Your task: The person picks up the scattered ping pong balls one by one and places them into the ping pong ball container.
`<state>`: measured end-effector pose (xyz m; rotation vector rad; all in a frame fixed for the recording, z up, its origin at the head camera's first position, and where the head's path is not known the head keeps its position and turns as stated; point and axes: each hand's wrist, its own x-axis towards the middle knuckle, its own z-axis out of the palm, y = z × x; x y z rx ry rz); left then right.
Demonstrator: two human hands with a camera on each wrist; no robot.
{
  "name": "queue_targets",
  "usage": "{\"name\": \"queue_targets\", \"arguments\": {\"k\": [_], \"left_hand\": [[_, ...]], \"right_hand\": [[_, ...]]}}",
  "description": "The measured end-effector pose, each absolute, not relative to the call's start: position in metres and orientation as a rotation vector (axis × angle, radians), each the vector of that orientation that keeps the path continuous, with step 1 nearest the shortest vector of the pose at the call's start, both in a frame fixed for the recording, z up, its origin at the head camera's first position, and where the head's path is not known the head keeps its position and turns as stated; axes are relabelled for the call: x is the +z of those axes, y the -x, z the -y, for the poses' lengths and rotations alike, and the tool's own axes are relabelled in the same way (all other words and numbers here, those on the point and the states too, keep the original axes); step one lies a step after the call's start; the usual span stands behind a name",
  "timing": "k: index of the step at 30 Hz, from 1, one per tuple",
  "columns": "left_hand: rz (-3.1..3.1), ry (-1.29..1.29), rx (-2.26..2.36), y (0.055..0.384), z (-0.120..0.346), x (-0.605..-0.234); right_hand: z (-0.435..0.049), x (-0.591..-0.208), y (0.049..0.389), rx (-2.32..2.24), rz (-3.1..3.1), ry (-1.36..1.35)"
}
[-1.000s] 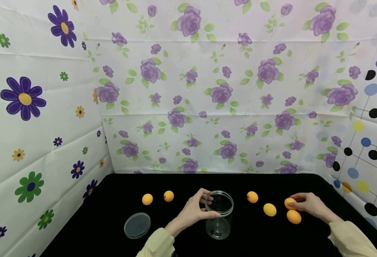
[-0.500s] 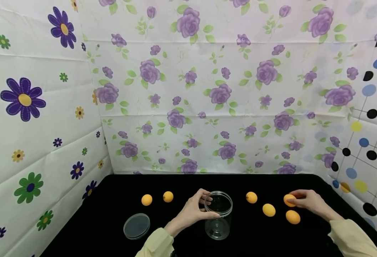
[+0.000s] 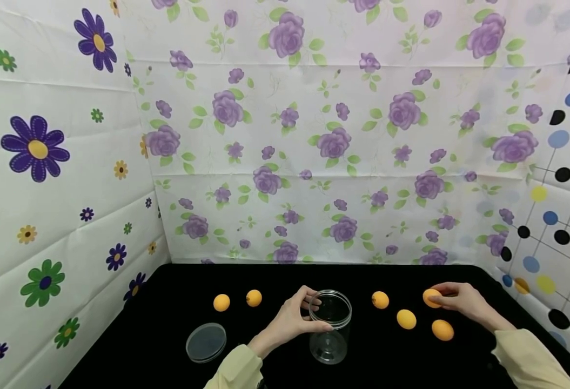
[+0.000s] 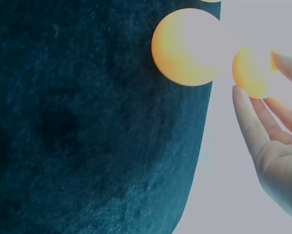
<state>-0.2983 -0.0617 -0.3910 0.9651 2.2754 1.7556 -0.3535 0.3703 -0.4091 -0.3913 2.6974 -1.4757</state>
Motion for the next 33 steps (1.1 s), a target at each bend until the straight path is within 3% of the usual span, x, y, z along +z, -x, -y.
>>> {"name": "queue_targets", "arguments": {"k": [21,33], "left_hand": [[-2.313,-0.954,1.741,0.301,0.061,-0.393],[-2.325,-0.948,1.740,0.310,0.060,-0.406]], "right_hand": [[-0.340,-0.400,0.362,-1.619,-2.557,0.400],[-0.319,-0.391,0.360,-1.674,-2.476,0.539]]}}
